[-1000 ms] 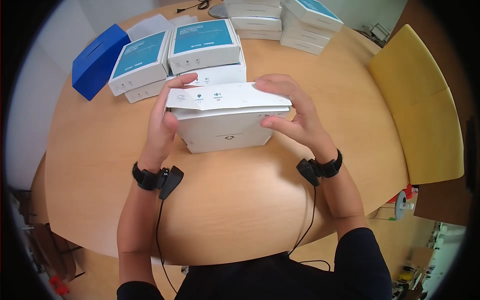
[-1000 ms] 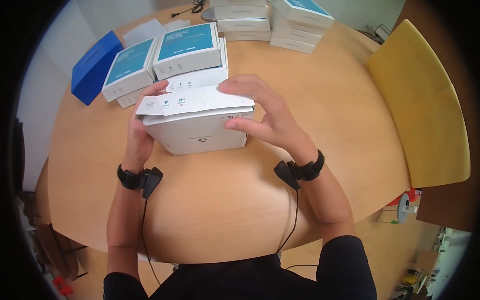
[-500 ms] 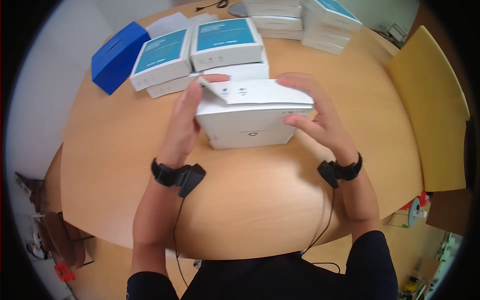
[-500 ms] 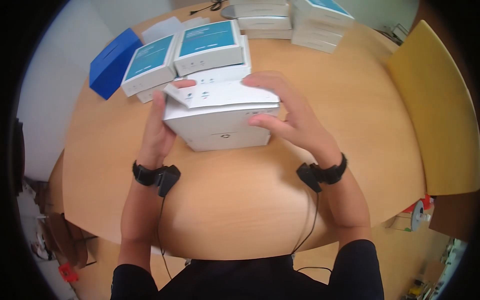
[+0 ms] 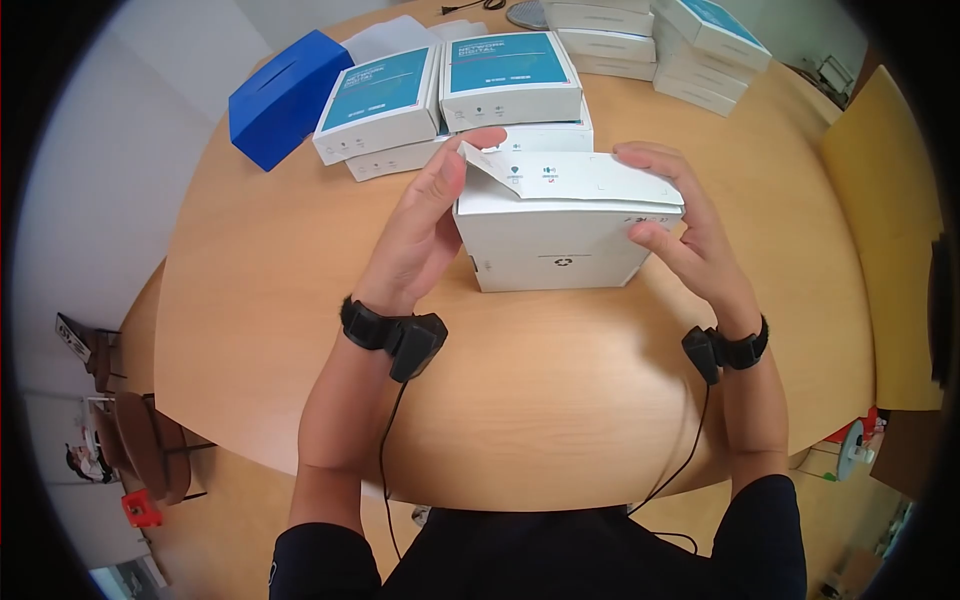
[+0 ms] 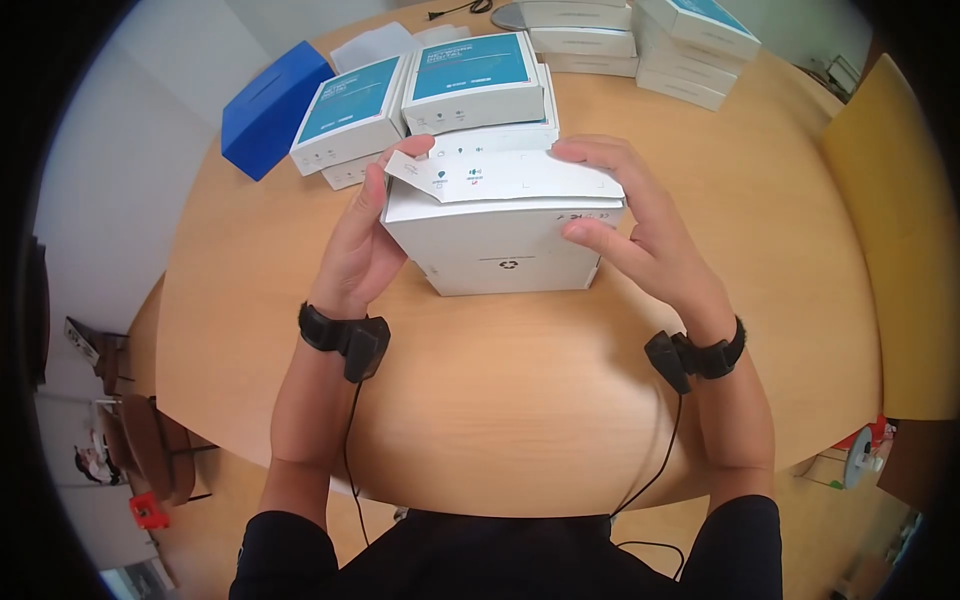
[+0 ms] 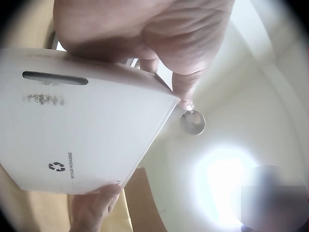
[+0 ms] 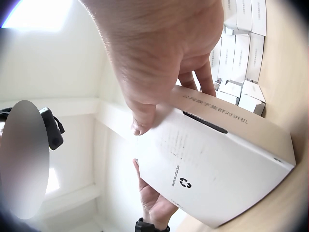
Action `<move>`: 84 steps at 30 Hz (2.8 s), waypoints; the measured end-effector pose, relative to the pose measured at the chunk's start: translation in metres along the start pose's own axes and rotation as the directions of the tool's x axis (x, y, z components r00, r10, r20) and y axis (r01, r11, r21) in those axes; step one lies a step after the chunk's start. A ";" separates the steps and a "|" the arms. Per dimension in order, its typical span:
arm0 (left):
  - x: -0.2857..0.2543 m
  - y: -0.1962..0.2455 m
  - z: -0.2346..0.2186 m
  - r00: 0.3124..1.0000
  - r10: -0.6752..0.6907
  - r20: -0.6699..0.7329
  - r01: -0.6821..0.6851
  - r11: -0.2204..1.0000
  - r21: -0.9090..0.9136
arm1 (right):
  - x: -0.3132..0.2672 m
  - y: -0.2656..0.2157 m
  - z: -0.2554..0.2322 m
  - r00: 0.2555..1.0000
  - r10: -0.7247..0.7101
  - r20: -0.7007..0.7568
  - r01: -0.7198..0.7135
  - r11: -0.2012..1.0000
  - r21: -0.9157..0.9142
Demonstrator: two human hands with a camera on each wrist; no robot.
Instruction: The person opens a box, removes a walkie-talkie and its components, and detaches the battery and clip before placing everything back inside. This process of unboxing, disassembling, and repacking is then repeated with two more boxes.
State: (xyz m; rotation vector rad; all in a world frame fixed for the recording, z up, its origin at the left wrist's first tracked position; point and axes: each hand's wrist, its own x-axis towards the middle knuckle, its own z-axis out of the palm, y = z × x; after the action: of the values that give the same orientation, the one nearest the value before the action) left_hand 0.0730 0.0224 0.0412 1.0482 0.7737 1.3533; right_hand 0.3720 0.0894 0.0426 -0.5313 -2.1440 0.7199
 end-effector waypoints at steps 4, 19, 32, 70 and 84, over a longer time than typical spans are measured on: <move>0.004 0.001 -0.004 0.999 -0.031 -0.015 0.031 0.999 0.038 | 0.000 0.000 -0.001 1.000 0.004 0.002 -0.004 1.000 -0.003; 0.001 -0.001 0.000 1.000 0.014 -0.011 -0.015 0.996 -0.088 | 0.000 0.002 0.000 1.000 0.019 0.000 -0.019 1.000 0.015; 0.004 -0.003 -0.006 0.998 -0.013 0.066 0.019 0.995 -0.095 | 0.001 0.001 -0.004 1.000 -0.013 0.012 0.013 1.000 -0.004; -0.004 -0.013 0.022 0.994 -0.082 0.073 0.069 0.985 0.161 | 0.005 0.002 0.006 0.751 0.661 -0.004 -0.592 0.674 0.442; 0.000 -0.078 -0.109 0.990 0.110 -0.083 -0.042 0.815 0.578 | -0.110 0.117 -0.124 0.389 0.807 -0.445 -0.720 0.567 0.399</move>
State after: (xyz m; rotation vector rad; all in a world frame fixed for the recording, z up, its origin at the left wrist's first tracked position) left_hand 0.0033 0.0450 -0.0712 1.4960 1.2923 1.2785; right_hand 0.5507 0.1525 -0.0293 -1.5233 -1.1357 1.0135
